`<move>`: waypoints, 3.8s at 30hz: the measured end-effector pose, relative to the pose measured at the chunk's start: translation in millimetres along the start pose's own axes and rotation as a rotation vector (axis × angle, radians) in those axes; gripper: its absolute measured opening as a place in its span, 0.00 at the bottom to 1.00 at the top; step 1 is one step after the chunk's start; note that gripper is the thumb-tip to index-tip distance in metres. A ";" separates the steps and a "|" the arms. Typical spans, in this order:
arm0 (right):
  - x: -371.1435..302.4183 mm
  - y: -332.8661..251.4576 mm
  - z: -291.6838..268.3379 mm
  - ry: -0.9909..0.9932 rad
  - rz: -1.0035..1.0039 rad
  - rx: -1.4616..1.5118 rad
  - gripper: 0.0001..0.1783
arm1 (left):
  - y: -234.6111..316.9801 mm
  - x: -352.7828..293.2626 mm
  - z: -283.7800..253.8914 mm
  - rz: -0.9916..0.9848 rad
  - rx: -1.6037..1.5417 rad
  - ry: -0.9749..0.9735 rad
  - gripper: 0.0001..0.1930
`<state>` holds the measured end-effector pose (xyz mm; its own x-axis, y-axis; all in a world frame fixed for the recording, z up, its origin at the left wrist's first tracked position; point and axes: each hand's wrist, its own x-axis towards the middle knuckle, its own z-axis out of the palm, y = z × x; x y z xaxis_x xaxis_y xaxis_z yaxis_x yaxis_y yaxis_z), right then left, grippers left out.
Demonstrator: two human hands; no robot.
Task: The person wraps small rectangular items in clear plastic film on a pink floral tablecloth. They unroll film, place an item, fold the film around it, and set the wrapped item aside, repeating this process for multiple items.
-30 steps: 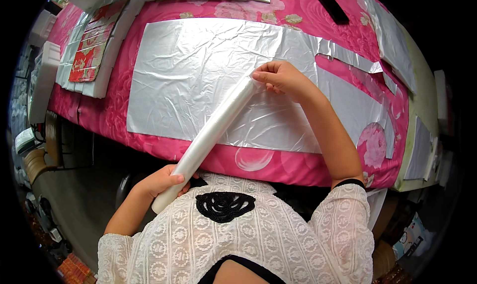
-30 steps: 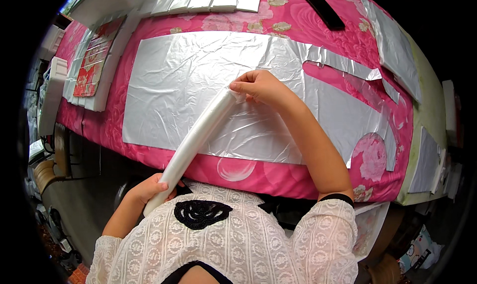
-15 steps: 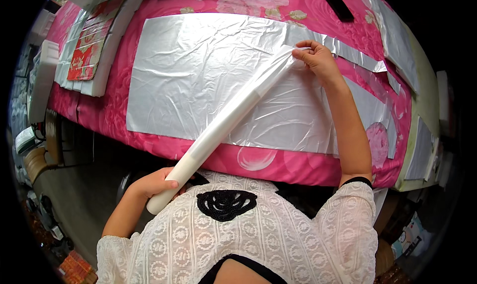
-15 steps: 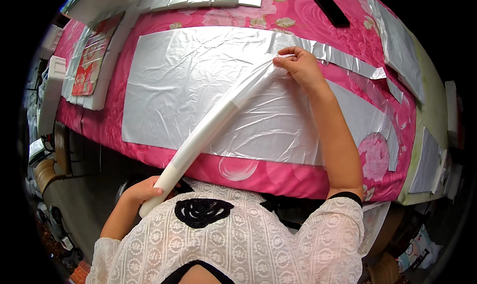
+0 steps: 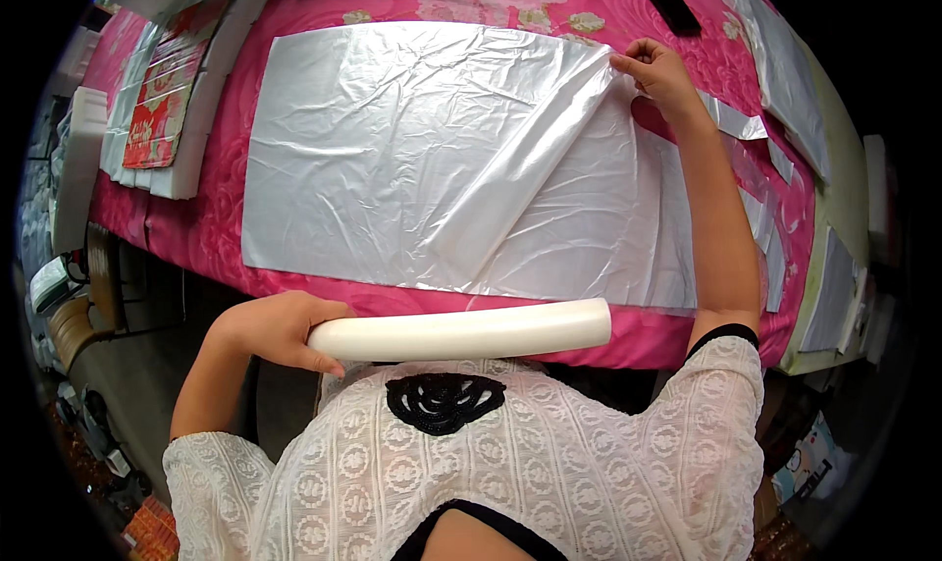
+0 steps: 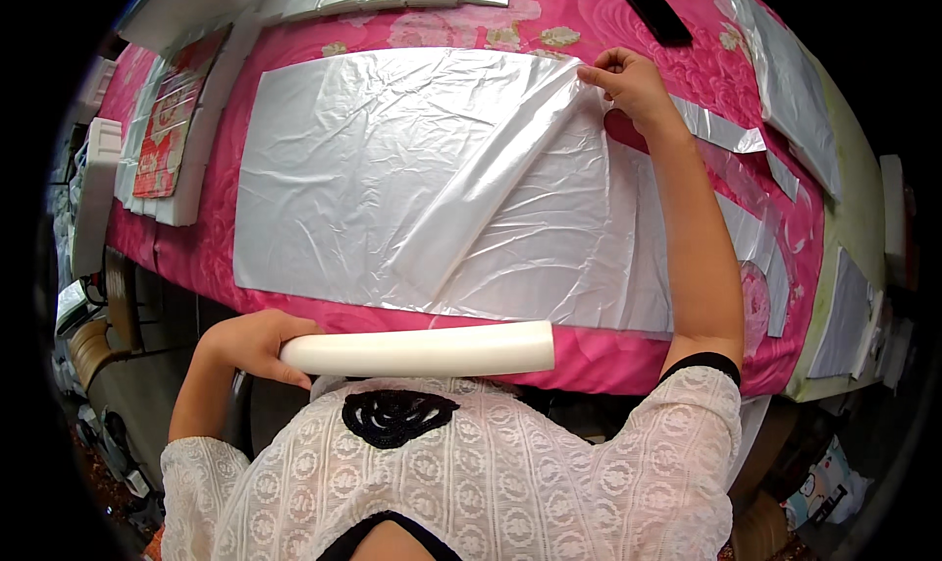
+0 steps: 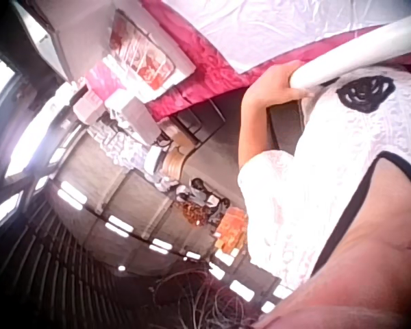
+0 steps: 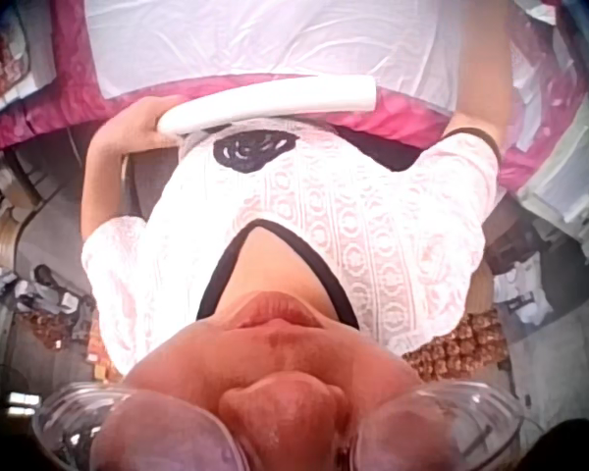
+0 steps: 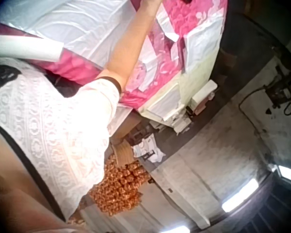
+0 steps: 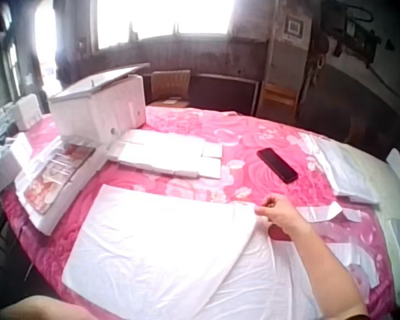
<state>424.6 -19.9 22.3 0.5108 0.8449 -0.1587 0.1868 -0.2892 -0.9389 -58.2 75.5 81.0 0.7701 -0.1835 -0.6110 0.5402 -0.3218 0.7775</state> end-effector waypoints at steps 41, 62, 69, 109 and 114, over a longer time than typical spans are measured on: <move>-13.3 -23.3 76.4 0.114 -0.664 -0.889 0.23 | 19.9 118.5 77.0 0.508 0.824 0.489 0.36; -165.8 -7.7 151.3 -0.071 -0.699 -0.450 0.19 | 26.2 103.0 9.5 0.866 0.401 0.723 0.34; -164.3 -10.3 146.8 -0.012 -0.705 -0.534 0.16 | 6.3 129.7 -2.1 0.622 0.900 0.821 0.34; -106.8 -10.7 111.2 -0.190 -0.876 -0.658 0.18 | 26.6 147.7 -7.1 0.602 0.565 0.904 0.10; -151.0 -5.0 133.8 -0.117 -1.064 -0.717 0.10 | 18.6 117.6 15.0 0.719 0.798 0.804 0.24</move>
<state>234.3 -85.9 10.1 -0.2367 0.8313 0.5029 0.8798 0.4030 -0.2521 37.3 34.0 21.3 0.9307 -0.0355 0.3641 -0.1979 -0.8858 0.4197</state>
